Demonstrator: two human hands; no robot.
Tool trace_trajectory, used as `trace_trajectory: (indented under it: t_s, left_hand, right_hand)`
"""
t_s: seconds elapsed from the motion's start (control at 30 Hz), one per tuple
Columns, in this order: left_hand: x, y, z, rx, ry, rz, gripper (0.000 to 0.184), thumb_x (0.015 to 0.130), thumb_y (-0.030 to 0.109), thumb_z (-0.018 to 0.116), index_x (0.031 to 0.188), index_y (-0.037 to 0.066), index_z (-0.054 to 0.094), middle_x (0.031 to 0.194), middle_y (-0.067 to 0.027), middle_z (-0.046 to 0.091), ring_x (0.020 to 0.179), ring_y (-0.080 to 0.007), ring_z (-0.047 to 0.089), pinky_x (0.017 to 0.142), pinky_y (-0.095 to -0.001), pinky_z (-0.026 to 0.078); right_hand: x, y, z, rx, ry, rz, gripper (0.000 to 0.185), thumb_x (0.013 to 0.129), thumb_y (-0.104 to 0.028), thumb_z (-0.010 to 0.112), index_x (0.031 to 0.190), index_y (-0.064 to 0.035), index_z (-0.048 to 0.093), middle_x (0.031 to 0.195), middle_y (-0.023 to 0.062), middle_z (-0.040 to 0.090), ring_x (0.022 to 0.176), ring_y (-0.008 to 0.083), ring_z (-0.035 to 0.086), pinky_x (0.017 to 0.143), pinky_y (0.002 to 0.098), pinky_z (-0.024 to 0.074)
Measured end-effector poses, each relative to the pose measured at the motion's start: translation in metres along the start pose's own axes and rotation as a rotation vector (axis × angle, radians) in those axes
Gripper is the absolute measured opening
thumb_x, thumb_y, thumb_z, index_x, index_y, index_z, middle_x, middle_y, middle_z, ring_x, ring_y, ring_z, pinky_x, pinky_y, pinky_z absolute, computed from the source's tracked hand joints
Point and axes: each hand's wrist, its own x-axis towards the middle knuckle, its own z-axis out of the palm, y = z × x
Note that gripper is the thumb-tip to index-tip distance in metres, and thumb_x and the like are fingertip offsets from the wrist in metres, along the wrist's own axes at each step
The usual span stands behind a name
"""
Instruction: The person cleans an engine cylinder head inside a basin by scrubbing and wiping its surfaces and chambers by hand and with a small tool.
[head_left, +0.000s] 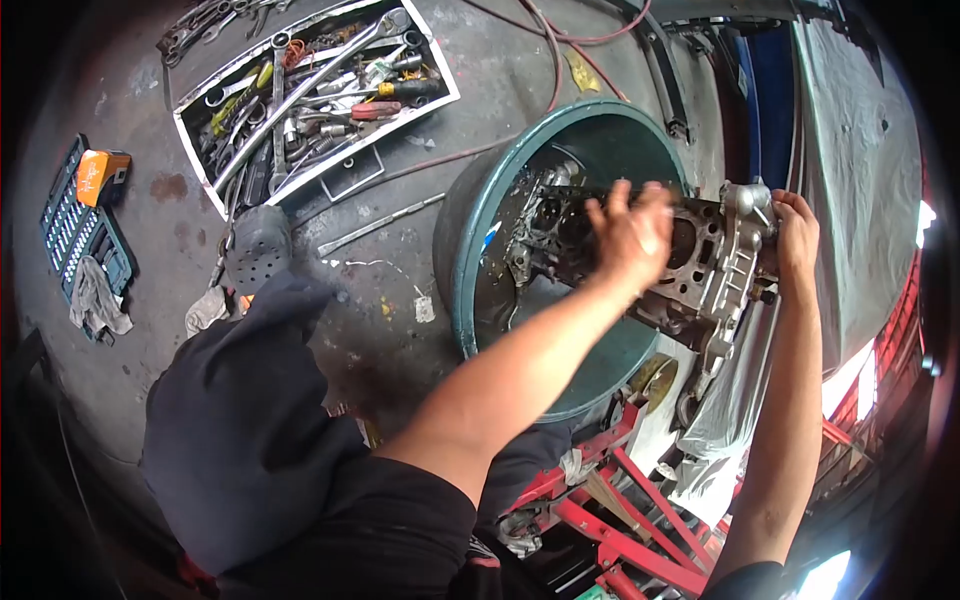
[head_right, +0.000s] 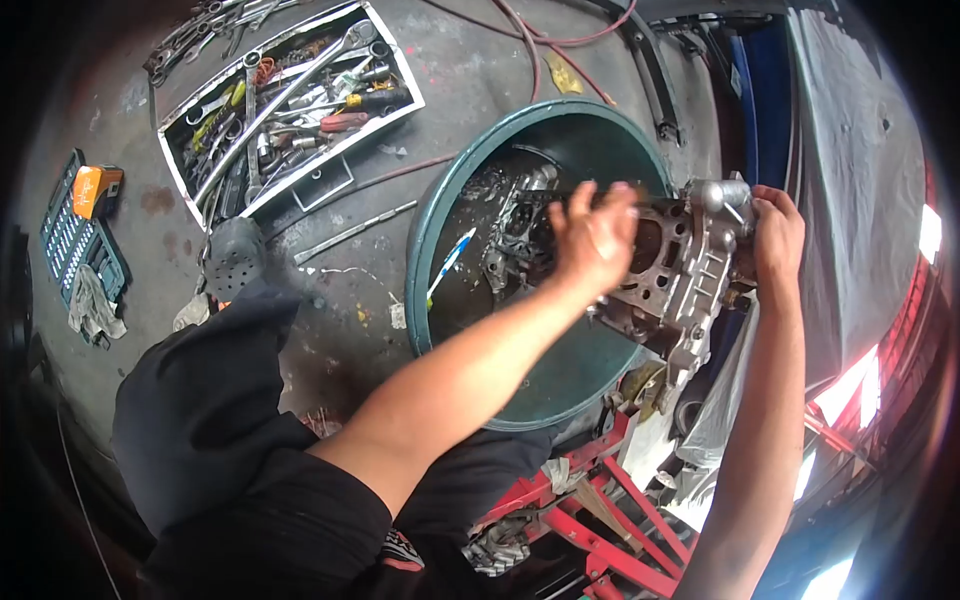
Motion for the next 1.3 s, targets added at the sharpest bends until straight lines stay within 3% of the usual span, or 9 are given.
trace_trajectory:
  t_s: [0.13, 0.2, 0.4, 0.47, 0.6, 0.87, 1.0, 1.13, 1.3]
  left_hand:
    - [0.010, 0.006, 0.003, 0.016, -0.062, -0.065, 0.034, 0.094, 0.022, 0.045, 0.116, -0.001, 0.058, 0.128, -0.0171, 0.055, 0.133, -0.0403, 0.031, 0.106, -0.0703, 0.009]
    - [-0.010, 0.023, 0.001, 0.053, 0.073, 0.258, 0.031, 0.094, 0.023, 0.046, 0.116, 0.005, 0.058, 0.123, -0.0136, 0.058, 0.130, -0.0393, 0.035, 0.101, -0.0700, 0.020]
    - [0.005, 0.037, -0.008, 0.035, -0.078, 0.016, 0.031, 0.094, 0.024, 0.046, 0.112, 0.004, 0.062, 0.128, -0.0155, 0.057, 0.132, -0.0384, 0.034, 0.104, -0.0680, 0.019]
    - [-0.012, 0.039, 0.003, 0.013, 0.047, 0.275, 0.031, 0.094, 0.023, 0.046, 0.112, 0.003, 0.061, 0.128, -0.0164, 0.056, 0.132, -0.0384, 0.033, 0.104, -0.0671, 0.018]
    - [0.009, 0.006, 0.000, 0.054, 0.022, 0.005, 0.032, 0.095, 0.022, 0.044, 0.115, 0.002, 0.060, 0.131, -0.0126, 0.055, 0.131, -0.0383, 0.034, 0.105, -0.0669, 0.016]
    - [0.017, -0.004, 0.003, 0.149, -0.059, -0.020, 0.031, 0.094, 0.023, 0.044, 0.114, 0.004, 0.060, 0.126, -0.0103, 0.056, 0.131, -0.0382, 0.033, 0.101, -0.0702, 0.017]
    - [-0.008, 0.035, 0.007, 0.028, 0.071, 0.272, 0.030, 0.093, 0.023, 0.046, 0.110, 0.002, 0.060, 0.126, -0.0148, 0.057, 0.131, -0.0382, 0.033, 0.103, -0.0681, 0.016]
    - [0.021, -0.001, -0.013, 0.184, -0.146, -0.019, 0.031, 0.094, 0.021, 0.045, 0.114, 0.005, 0.061, 0.125, -0.0114, 0.057, 0.132, -0.0410, 0.031, 0.103, -0.0681, 0.018]
    - [-0.010, 0.020, 0.006, -0.008, 0.139, 0.202, 0.029, 0.089, 0.020, 0.051, 0.109, 0.001, 0.061, 0.114, -0.0160, 0.060, 0.130, -0.0372, 0.035, 0.105, -0.0600, 0.022]
  right_hand:
    - [0.011, 0.005, 0.003, -0.074, 0.012, -0.088, 0.023, 0.084, -0.012, 0.052, 0.101, 0.0000, 0.064, 0.089, 0.0062, 0.064, 0.084, 0.0148, 0.057, 0.079, 0.0272, 0.0434]
    - [0.012, 0.010, 0.002, -0.024, 0.015, -0.096, 0.024, 0.084, -0.013, 0.052, 0.101, 0.0000, 0.064, 0.089, 0.0062, 0.064, 0.083, 0.0151, 0.057, 0.078, 0.0271, 0.0433]
    - [0.009, 0.001, 0.004, -0.118, 0.023, -0.122, 0.023, 0.084, -0.011, 0.053, 0.099, 0.0013, 0.064, 0.089, 0.0078, 0.065, 0.082, 0.0162, 0.057, 0.078, 0.0276, 0.0438]
    - [0.011, 0.007, 0.002, -0.070, 0.042, -0.072, 0.023, 0.084, -0.012, 0.053, 0.101, -0.0014, 0.065, 0.089, 0.0044, 0.065, 0.084, 0.0132, 0.057, 0.078, 0.0253, 0.0434]
    - [0.006, 0.001, 0.002, -0.105, 0.039, -0.076, 0.023, 0.085, -0.011, 0.051, 0.099, 0.0022, 0.064, 0.088, 0.0070, 0.065, 0.080, 0.0152, 0.057, 0.075, 0.0272, 0.0441]
    - [0.001, -0.006, 0.004, -0.105, 0.026, -0.060, 0.024, 0.084, -0.012, 0.053, 0.099, 0.0036, 0.064, 0.091, 0.0096, 0.065, 0.085, 0.0168, 0.058, 0.081, 0.0273, 0.0434]
    - [0.013, 0.008, 0.001, -0.054, 0.003, -0.067, 0.025, 0.084, -0.012, 0.053, 0.101, 0.0028, 0.063, 0.090, 0.0088, 0.065, 0.086, 0.0165, 0.058, 0.080, 0.0281, 0.0434]
    - [0.002, -0.005, 0.004, -0.102, 0.032, -0.071, 0.024, 0.084, -0.011, 0.053, 0.100, 0.0026, 0.063, 0.089, 0.0078, 0.065, 0.083, 0.0154, 0.057, 0.079, 0.0268, 0.0432]
    - [0.006, 0.003, 0.002, -0.031, 0.025, -0.088, 0.023, 0.084, -0.011, 0.052, 0.099, 0.0006, 0.064, 0.089, 0.0065, 0.065, 0.084, 0.0153, 0.057, 0.079, 0.0266, 0.0431]
